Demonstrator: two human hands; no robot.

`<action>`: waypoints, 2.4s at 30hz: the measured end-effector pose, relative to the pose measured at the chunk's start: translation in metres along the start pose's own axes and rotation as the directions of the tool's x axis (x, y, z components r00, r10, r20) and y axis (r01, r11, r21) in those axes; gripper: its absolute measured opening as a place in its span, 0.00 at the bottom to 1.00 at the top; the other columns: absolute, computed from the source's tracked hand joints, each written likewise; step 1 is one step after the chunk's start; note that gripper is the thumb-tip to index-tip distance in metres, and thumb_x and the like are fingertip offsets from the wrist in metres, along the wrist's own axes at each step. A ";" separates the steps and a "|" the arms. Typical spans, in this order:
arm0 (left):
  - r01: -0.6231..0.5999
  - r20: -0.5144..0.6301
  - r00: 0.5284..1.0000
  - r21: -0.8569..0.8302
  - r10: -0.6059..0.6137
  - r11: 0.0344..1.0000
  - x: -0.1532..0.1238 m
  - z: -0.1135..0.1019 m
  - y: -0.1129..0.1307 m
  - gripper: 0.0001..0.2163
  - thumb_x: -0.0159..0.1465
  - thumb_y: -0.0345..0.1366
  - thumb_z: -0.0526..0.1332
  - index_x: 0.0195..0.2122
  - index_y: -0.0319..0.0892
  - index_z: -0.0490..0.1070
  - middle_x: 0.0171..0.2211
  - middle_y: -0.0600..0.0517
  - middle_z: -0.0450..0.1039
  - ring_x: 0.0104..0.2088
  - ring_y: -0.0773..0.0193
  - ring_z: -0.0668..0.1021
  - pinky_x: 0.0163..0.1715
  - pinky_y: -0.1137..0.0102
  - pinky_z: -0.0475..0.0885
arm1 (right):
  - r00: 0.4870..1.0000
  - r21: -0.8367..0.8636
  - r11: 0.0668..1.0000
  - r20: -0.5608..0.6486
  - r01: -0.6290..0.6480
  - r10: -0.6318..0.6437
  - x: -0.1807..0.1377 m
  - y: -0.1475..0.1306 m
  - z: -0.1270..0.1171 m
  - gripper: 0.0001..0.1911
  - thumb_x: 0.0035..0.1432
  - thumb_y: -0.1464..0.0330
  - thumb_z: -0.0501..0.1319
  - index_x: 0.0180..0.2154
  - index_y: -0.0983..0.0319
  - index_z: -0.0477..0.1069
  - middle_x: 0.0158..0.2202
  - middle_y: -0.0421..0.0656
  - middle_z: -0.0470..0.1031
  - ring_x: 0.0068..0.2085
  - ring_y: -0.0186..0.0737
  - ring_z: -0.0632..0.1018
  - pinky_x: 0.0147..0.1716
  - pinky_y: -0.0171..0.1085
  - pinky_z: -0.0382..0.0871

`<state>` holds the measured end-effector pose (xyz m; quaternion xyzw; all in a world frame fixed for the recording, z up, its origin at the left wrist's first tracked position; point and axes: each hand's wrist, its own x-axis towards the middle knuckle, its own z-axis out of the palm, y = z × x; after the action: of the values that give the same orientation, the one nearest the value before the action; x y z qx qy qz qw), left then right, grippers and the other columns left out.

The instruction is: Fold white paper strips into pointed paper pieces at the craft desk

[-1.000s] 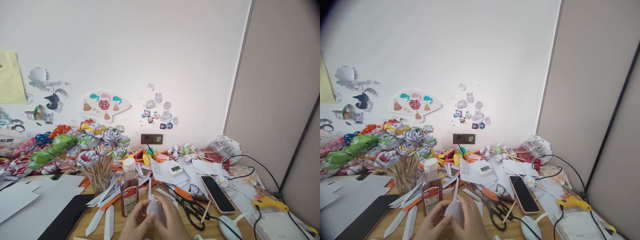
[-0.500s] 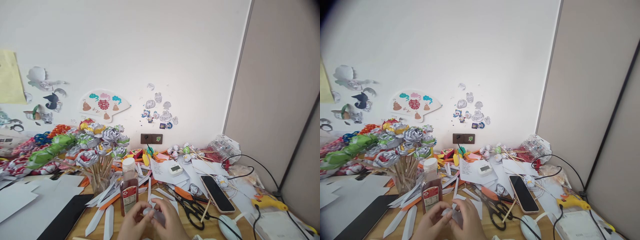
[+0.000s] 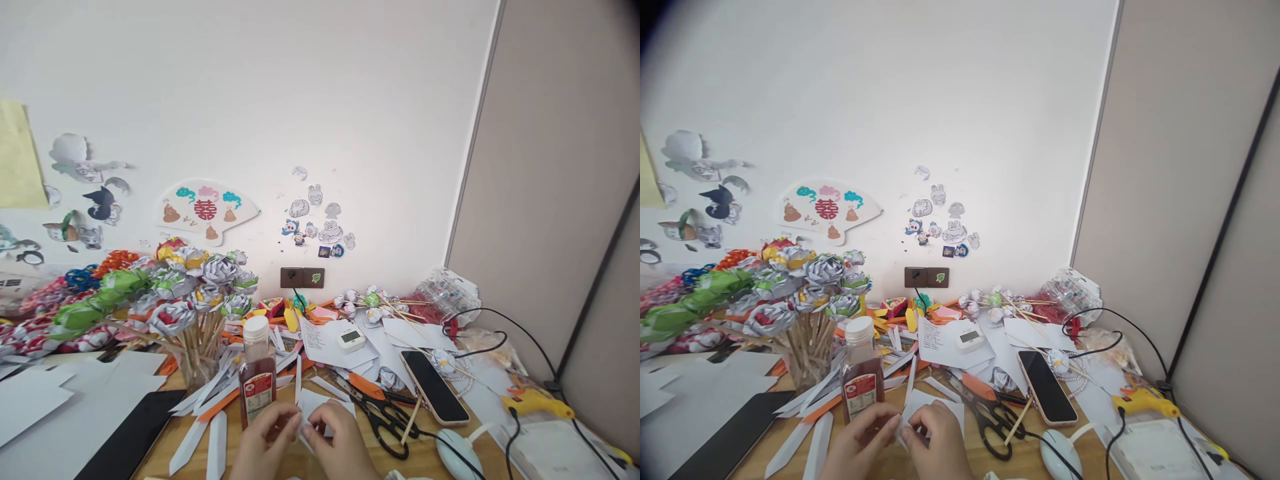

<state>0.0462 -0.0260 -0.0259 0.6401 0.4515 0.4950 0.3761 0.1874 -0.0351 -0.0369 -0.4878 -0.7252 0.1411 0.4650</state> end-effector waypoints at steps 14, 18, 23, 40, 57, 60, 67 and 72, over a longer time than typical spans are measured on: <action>-0.102 -0.083 0.989 0.212 0.122 0.972 -0.001 -0.002 -0.002 0.06 0.51 0.40 0.62 0.28 0.45 0.73 0.27 0.53 0.77 0.28 0.62 0.77 0.27 0.75 0.72 | 0.997 0.069 0.995 -0.039 0.070 -0.067 0.000 0.002 0.001 0.03 0.49 0.73 0.58 0.25 0.62 0.68 0.25 0.40 0.70 0.29 0.37 0.71 0.29 0.31 0.63; -0.133 -0.074 0.986 0.212 0.152 0.968 -0.002 -0.003 -0.003 0.06 0.51 0.39 0.61 0.29 0.45 0.74 0.28 0.52 0.77 0.29 0.61 0.77 0.28 0.75 0.73 | 0.999 0.086 0.996 -0.025 0.040 -0.038 0.000 0.002 0.001 0.03 0.47 0.75 0.58 0.26 0.62 0.68 0.26 0.40 0.71 0.30 0.37 0.71 0.30 0.31 0.63; -0.120 -0.081 0.987 0.213 0.140 0.970 -0.002 -0.002 -0.001 0.06 0.52 0.39 0.61 0.29 0.45 0.74 0.27 0.52 0.77 0.29 0.61 0.78 0.28 0.75 0.73 | 1.000 0.090 0.996 -0.022 0.015 -0.013 0.000 0.002 0.001 0.03 0.47 0.75 0.58 0.25 0.62 0.68 0.26 0.39 0.71 0.29 0.37 0.71 0.29 0.30 0.63; -0.141 -0.072 0.984 0.239 0.163 0.961 -0.001 -0.004 -0.003 0.06 0.51 0.41 0.61 0.27 0.47 0.76 0.29 0.52 0.78 0.32 0.59 0.78 0.33 0.74 0.73 | 0.999 0.100 0.995 -0.043 -0.023 0.027 0.001 0.004 0.003 0.03 0.47 0.73 0.61 0.23 0.63 0.69 0.23 0.39 0.70 0.26 0.35 0.70 0.26 0.30 0.63; -0.173 -0.057 0.978 0.304 0.199 0.937 0.000 -0.006 -0.003 0.06 0.53 0.39 0.60 0.27 0.46 0.74 0.29 0.52 0.78 0.31 0.60 0.78 0.33 0.74 0.73 | 0.998 0.177 0.983 0.062 -0.043 0.032 0.000 0.006 0.000 0.05 0.49 0.75 0.58 0.28 0.63 0.72 0.26 0.41 0.74 0.28 0.37 0.73 0.28 0.30 0.65; -0.141 -0.095 0.979 0.309 0.178 0.941 0.001 -0.009 -0.004 0.06 0.53 0.39 0.59 0.28 0.45 0.74 0.29 0.51 0.78 0.31 0.60 0.78 0.33 0.73 0.73 | 0.997 0.157 0.987 0.083 -0.018 0.005 0.001 0.003 -0.005 0.07 0.52 0.74 0.56 0.32 0.62 0.73 0.28 0.41 0.75 0.29 0.37 0.74 0.29 0.30 0.65; -0.131 -0.115 0.980 0.263 0.165 0.956 0.003 -0.008 -0.008 0.07 0.53 0.39 0.58 0.27 0.45 0.74 0.28 0.52 0.78 0.30 0.62 0.78 0.30 0.74 0.74 | 0.996 0.043 0.999 0.093 0.005 -0.009 0.001 0.004 -0.006 0.08 0.53 0.75 0.56 0.32 0.61 0.73 0.30 0.42 0.76 0.31 0.39 0.74 0.31 0.32 0.65; -0.102 -0.136 0.981 0.244 0.138 0.965 0.002 -0.008 -0.001 0.07 0.52 0.40 0.58 0.27 0.44 0.74 0.27 0.52 0.78 0.29 0.62 0.78 0.28 0.74 0.74 | 0.985 -0.039 0.993 0.140 0.109 -0.103 -0.001 0.003 -0.006 0.10 0.56 0.75 0.53 0.37 0.61 0.71 0.34 0.44 0.75 0.34 0.42 0.75 0.34 0.35 0.66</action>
<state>0.0385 -0.0234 -0.0239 0.6667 0.4947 0.5072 0.2313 0.1945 -0.0360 -0.0362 -0.4484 -0.7834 0.1326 0.4094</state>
